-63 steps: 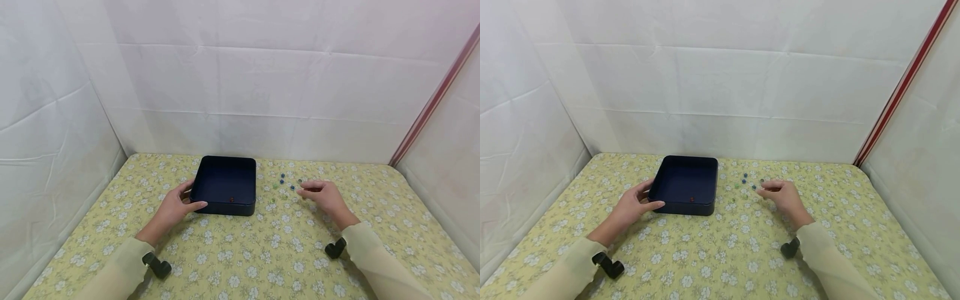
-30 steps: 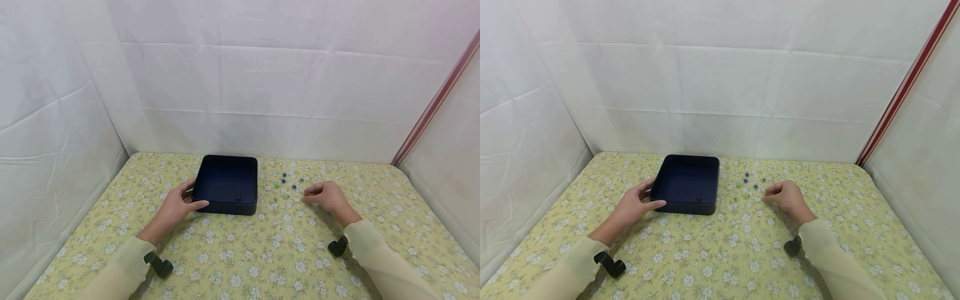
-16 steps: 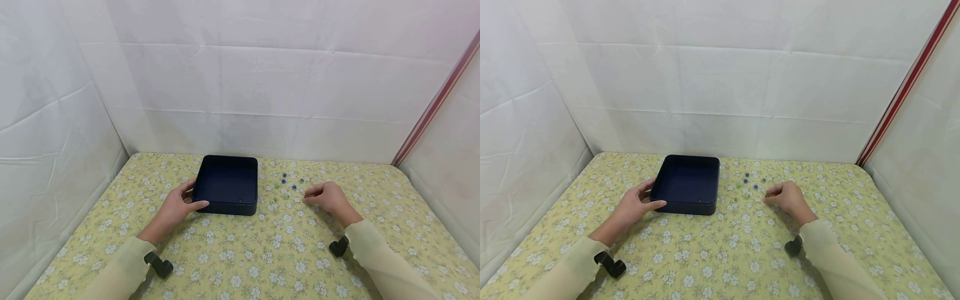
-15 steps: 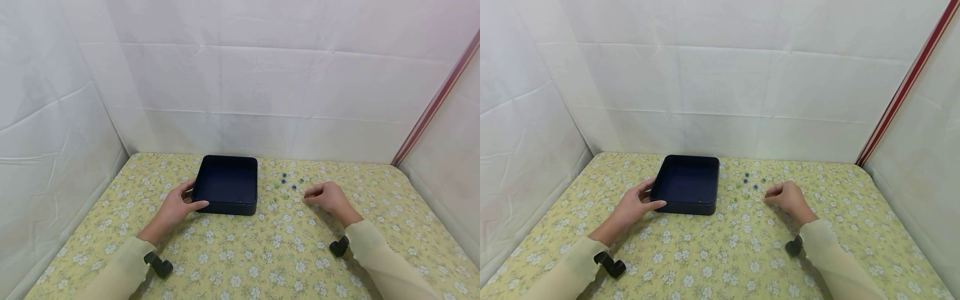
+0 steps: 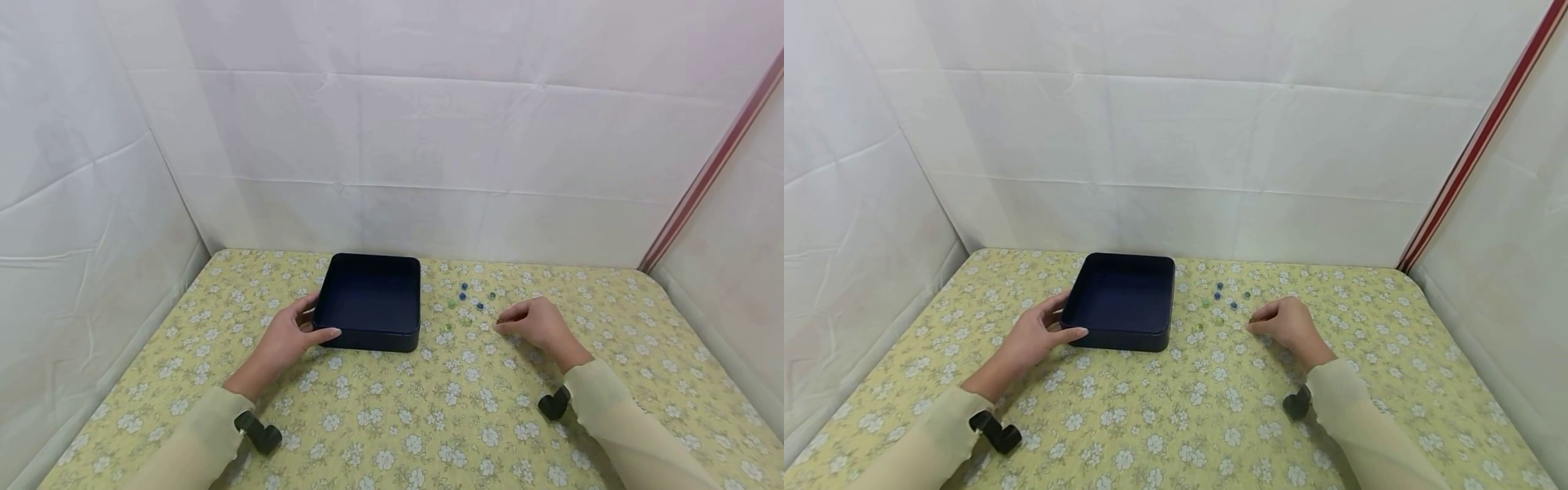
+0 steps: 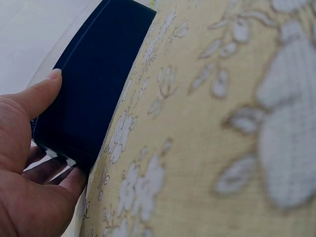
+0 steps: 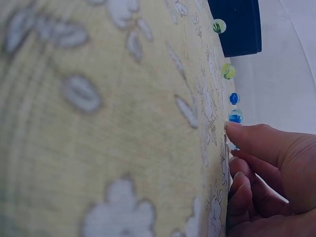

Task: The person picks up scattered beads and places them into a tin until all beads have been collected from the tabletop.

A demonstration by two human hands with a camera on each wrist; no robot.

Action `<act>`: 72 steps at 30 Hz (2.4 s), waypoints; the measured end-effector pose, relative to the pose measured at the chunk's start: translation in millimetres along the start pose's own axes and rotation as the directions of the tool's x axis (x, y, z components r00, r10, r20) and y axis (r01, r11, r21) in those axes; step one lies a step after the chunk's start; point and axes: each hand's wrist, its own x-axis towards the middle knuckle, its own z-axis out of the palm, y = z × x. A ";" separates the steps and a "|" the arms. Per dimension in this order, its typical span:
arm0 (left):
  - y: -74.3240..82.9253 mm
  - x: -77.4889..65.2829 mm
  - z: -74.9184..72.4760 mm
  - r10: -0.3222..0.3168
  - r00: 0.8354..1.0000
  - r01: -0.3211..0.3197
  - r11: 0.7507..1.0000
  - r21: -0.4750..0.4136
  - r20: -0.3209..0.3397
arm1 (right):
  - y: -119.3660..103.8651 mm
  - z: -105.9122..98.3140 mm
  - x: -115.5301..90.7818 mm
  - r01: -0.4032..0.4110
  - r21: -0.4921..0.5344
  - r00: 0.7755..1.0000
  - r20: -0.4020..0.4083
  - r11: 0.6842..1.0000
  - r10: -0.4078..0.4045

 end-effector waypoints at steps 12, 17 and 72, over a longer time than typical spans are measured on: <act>-0.4 1.4 -0.1 0.000 1.000 0.000 1.000 0.009 -0.004 | -2.8 0.8 -1.8 -0.022 0.006 1.000 -0.010 1.000 0.022; -2.1 2.5 0.2 -0.005 1.000 0.005 1.000 0.015 -0.007 | -3.3 2.2 -2.0 -0.015 0.013 1.000 -0.013 1.000 0.015; -0.8 0.4 1.4 0.010 1.000 -0.010 1.000 -0.002 -0.001 | -45.9 42.2 1.1 0.066 0.305 0.998 -0.007 0.950 -0.067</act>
